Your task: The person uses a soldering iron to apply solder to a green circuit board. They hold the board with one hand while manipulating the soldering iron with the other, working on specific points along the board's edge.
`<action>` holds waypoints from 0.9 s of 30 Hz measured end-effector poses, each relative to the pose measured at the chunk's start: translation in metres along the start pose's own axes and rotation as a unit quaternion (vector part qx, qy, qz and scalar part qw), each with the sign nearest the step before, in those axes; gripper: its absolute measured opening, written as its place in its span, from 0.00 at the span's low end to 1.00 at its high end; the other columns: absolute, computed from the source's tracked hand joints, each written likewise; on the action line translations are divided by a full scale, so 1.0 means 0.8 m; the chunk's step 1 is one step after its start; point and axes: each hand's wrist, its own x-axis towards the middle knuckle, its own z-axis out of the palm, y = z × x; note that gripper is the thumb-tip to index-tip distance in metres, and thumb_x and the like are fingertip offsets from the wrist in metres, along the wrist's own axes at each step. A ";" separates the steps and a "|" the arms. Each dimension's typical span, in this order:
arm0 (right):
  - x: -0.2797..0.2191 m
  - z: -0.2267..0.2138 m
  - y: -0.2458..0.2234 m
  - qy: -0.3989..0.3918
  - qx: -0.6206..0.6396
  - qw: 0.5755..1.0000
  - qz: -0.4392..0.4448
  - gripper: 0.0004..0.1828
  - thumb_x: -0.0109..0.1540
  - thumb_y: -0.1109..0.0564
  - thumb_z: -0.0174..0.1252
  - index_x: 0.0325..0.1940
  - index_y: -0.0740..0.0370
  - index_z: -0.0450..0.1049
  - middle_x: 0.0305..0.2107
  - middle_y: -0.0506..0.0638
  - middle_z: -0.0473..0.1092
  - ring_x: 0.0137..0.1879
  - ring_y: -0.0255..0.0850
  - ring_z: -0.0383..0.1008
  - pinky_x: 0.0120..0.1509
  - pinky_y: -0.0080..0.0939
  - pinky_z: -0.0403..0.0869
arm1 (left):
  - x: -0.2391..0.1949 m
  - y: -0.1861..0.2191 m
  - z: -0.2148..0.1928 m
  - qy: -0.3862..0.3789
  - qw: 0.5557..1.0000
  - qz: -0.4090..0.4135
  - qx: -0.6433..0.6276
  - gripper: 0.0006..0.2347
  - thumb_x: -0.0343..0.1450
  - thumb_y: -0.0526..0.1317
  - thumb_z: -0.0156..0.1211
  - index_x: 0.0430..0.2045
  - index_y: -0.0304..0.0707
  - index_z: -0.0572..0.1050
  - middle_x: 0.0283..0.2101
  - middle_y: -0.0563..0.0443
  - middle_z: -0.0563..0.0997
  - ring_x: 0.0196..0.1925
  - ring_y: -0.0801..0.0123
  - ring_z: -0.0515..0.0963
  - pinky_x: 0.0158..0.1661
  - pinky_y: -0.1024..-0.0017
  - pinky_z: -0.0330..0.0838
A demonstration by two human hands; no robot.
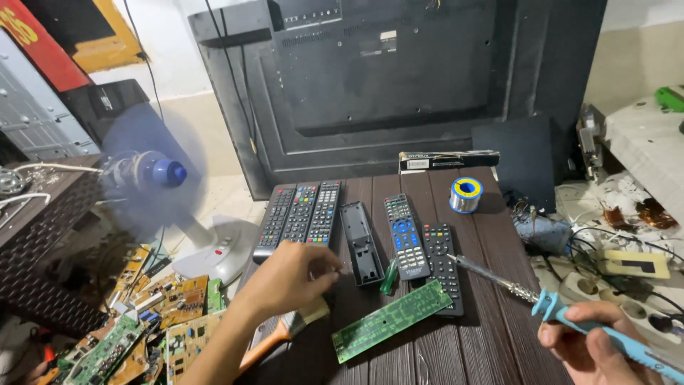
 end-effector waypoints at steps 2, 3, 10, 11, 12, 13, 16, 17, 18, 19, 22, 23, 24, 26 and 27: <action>0.001 -0.005 0.008 0.026 -0.007 1.000 0.013 0.18 0.71 0.55 0.50 0.59 0.72 0.70 0.41 0.71 0.70 0.44 0.67 0.76 0.49 0.66 0.81 | -0.001 0.007 0.007 -0.005 0.998 0.019 -0.066 0.08 0.66 0.38 0.64 0.37 0.47 0.86 0.28 0.59 0.87 0.29 0.76 0.83 0.34 0.76 0.75; 0.001 -0.009 0.010 0.051 -0.018 0.998 0.030 0.20 0.71 0.55 0.48 0.60 0.74 0.68 0.43 0.73 0.68 0.45 0.71 0.75 0.49 0.70 0.81 | -0.001 0.011 0.013 -0.011 0.990 0.036 -0.135 0.10 0.66 0.37 0.64 0.39 0.48 0.87 0.28 0.60 0.86 0.28 0.79 0.81 0.34 0.79 0.75; -0.012 0.048 -0.031 0.128 -0.035 0.989 0.071 0.19 0.70 0.54 0.49 0.54 0.75 0.69 0.37 0.75 0.67 0.42 0.71 0.71 0.50 0.68 0.73 | -0.007 0.048 0.093 -0.011 0.912 0.047 -0.408 0.05 0.67 0.33 0.69 0.33 0.37 0.80 0.26 0.57 0.82 0.24 0.81 0.77 0.27 0.82 0.71; -0.014 0.049 -0.032 0.079 -0.022 0.996 0.020 0.18 0.69 0.52 0.53 0.53 0.72 0.72 0.31 0.72 0.69 0.38 0.65 0.71 0.46 0.64 0.72 | -0.012 0.056 0.099 -0.009 0.921 0.052 -0.386 0.05 0.67 0.35 0.69 0.33 0.39 0.81 0.25 0.58 0.82 0.23 0.84 0.76 0.26 0.83 0.70; -0.017 0.052 -0.033 0.027 -0.007 0.999 -0.029 0.17 0.69 0.51 0.57 0.51 0.69 0.74 0.25 0.70 0.71 0.33 0.60 0.71 0.41 0.60 0.70 | -0.018 0.063 0.103 -0.007 0.930 0.058 -0.363 0.05 0.66 0.36 0.69 0.33 0.40 0.81 0.24 0.60 0.83 0.21 0.86 0.74 0.24 0.84 0.69; -0.013 0.049 -0.047 0.026 -0.012 0.999 -0.029 0.17 0.69 0.51 0.57 0.51 0.69 0.74 0.25 0.70 0.71 0.33 0.60 0.71 0.41 0.60 0.70 | -0.020 0.065 0.108 -0.006 0.928 0.059 -0.367 0.05 0.66 0.36 0.69 0.33 0.40 0.81 0.24 0.60 0.83 0.21 0.86 0.74 0.24 0.84 0.69; -0.012 0.037 -0.076 -0.165 0.209 0.961 0.081 0.12 0.70 0.55 0.60 0.56 0.60 0.78 0.31 0.72 0.63 0.33 0.54 0.58 0.30 0.38 0.64 | -0.026 0.071 0.115 -0.020 0.926 0.064 -0.373 0.06 0.66 0.34 0.68 0.33 0.41 0.79 0.23 0.59 0.83 0.19 0.85 0.73 0.23 0.82 0.69; -0.021 0.030 -0.079 -0.101 0.186 0.972 0.099 0.13 0.72 0.50 0.58 0.57 0.56 0.77 0.31 0.71 0.64 0.32 0.49 0.58 0.26 0.37 0.64 | -0.027 0.073 0.113 -0.027 0.928 0.060 -0.367 0.06 0.67 0.35 0.69 0.34 0.42 0.79 0.24 0.59 0.84 0.18 0.84 0.72 0.23 0.81 0.69; -0.030 0.024 -0.081 -0.036 0.162 0.979 0.117 0.14 0.74 0.45 0.56 0.57 0.53 0.75 0.31 0.70 0.65 0.30 0.44 0.58 0.22 0.37 0.64 | -0.029 0.075 0.111 -0.034 0.930 0.056 -0.362 0.06 0.67 0.36 0.69 0.35 0.42 0.79 0.25 0.58 0.85 0.18 0.83 0.70 0.24 0.80 0.69; -0.033 0.030 -0.082 -0.034 0.157 0.980 0.117 0.14 0.74 0.45 0.56 0.57 0.53 0.75 0.31 0.70 0.65 0.30 0.44 0.58 0.22 0.37 0.64 | -0.029 0.073 0.113 -0.036 0.928 0.057 -0.366 0.06 0.67 0.36 0.69 0.35 0.42 0.79 0.25 0.58 0.85 0.18 0.83 0.70 0.24 0.80 0.69; -0.037 0.074 -0.087 0.122 0.064 0.975 0.175 0.19 0.75 0.33 0.52 0.51 0.46 0.75 0.33 0.63 0.66 0.28 0.39 0.56 0.22 0.31 0.52 | -0.031 0.070 0.116 -0.040 0.933 0.068 -0.352 0.07 0.67 0.36 0.68 0.36 0.44 0.78 0.26 0.60 0.84 0.19 0.83 0.70 0.25 0.81 0.69; -0.040 0.102 -0.087 0.163 0.029 0.981 0.101 0.19 0.77 0.34 0.51 0.49 0.48 0.74 0.25 0.54 0.59 0.25 0.39 0.54 0.32 0.38 0.59 | -0.031 0.070 0.116 -0.044 0.935 0.069 -0.344 0.07 0.67 0.37 0.67 0.35 0.45 0.78 0.25 0.61 0.84 0.20 0.83 0.71 0.26 0.80 0.71; -0.043 0.130 -0.087 0.200 -0.003 0.979 0.024 0.20 0.79 0.35 0.49 0.47 0.50 0.73 0.16 0.45 0.53 0.21 0.39 0.51 0.42 0.45 0.66 | -0.030 0.070 0.116 -0.048 0.938 0.069 -0.337 0.07 0.66 0.38 0.67 0.35 0.45 0.78 0.25 0.62 0.83 0.20 0.82 0.73 0.28 0.80 0.73; -0.047 0.133 -0.081 0.224 -0.029 0.974 0.005 0.20 0.78 0.33 0.50 0.48 0.50 0.71 0.17 0.45 0.52 0.22 0.39 0.50 0.43 0.45 0.68 | -0.030 0.068 0.116 -0.044 0.939 0.065 -0.336 0.07 0.66 0.38 0.68 0.35 0.45 0.78 0.23 0.62 0.81 0.20 0.83 0.72 0.27 0.81 0.72; -0.048 0.134 -0.079 0.245 -0.053 0.968 -0.014 0.21 0.76 0.32 0.51 0.50 0.49 0.70 0.17 0.45 0.50 0.23 0.38 0.49 0.45 0.46 0.70 | -0.030 0.068 0.116 -0.040 0.940 0.061 -0.333 0.07 0.66 0.38 0.69 0.34 0.45 0.78 0.21 0.62 0.78 0.20 0.83 0.71 0.27 0.81 0.72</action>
